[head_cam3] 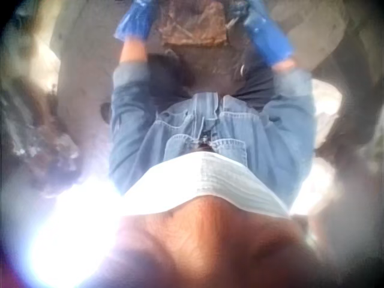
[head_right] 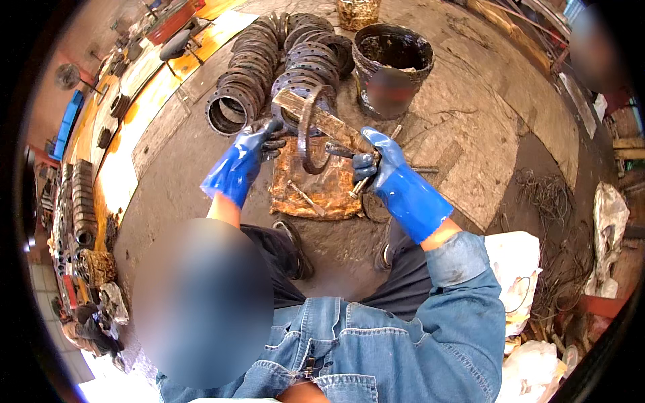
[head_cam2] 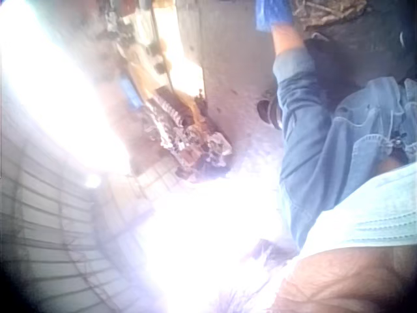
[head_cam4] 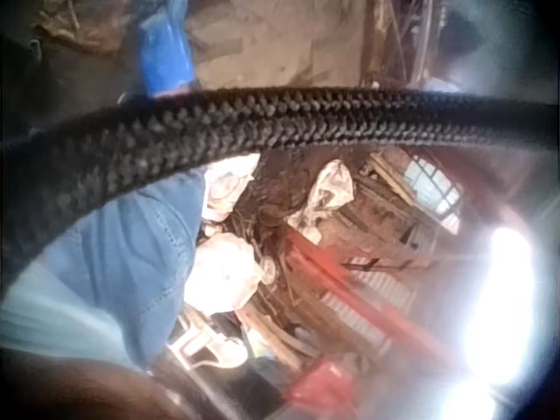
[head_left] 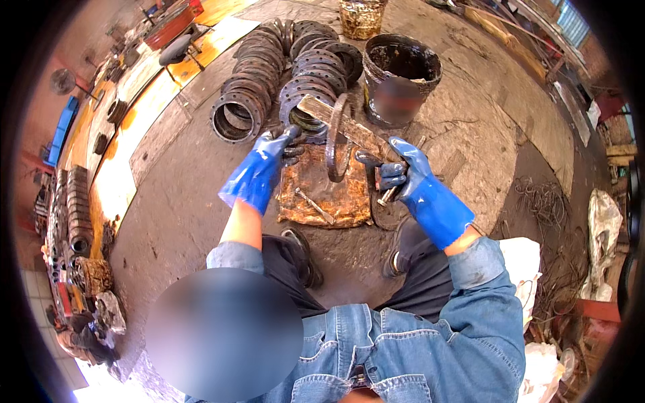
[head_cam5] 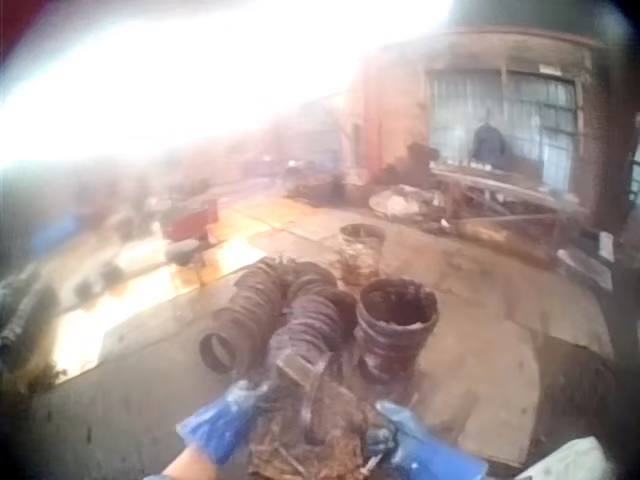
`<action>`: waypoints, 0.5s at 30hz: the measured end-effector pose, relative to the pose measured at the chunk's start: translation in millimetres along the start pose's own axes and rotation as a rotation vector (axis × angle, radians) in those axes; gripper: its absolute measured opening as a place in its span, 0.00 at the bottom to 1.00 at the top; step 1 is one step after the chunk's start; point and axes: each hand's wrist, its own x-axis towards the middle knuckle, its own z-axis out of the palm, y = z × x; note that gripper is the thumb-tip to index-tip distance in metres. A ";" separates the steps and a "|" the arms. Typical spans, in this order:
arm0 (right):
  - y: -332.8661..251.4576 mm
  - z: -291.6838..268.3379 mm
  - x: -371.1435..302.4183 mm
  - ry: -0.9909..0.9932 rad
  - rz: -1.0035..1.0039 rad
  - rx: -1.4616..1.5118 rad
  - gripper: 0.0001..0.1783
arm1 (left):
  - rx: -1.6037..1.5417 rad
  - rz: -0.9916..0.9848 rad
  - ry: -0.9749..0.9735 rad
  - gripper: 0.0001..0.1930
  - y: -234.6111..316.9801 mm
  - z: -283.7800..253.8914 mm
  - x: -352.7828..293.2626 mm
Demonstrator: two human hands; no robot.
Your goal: The person removes metal rings from a stack of flanged parts, scrapes them with a chisel, and wipes them with a hammer. They repeat this process for multiple rings, placing the cleaned rings back into the stack.
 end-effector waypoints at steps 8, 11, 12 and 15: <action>14.8 11.1 -4.3 0.398 -0.305 -0.163 0.15 | 0.543 0.329 -0.328 0.16 -2.1 60.0 -4.2; 11.5 7.2 -0.1 0.340 -0.265 -0.103 0.12 | 0.698 0.372 -0.167 0.20 1.9 71.2 -15.3; 14.4 11.8 2.6 0.335 -0.266 -0.124 0.12 | 0.730 0.366 -0.123 0.21 -8.5 64.1 -7.5; 14.5 17.9 -4.5 0.398 -0.274 -0.149 0.13 | 0.912 0.504 0.056 0.19 -13.2 66.6 -6.3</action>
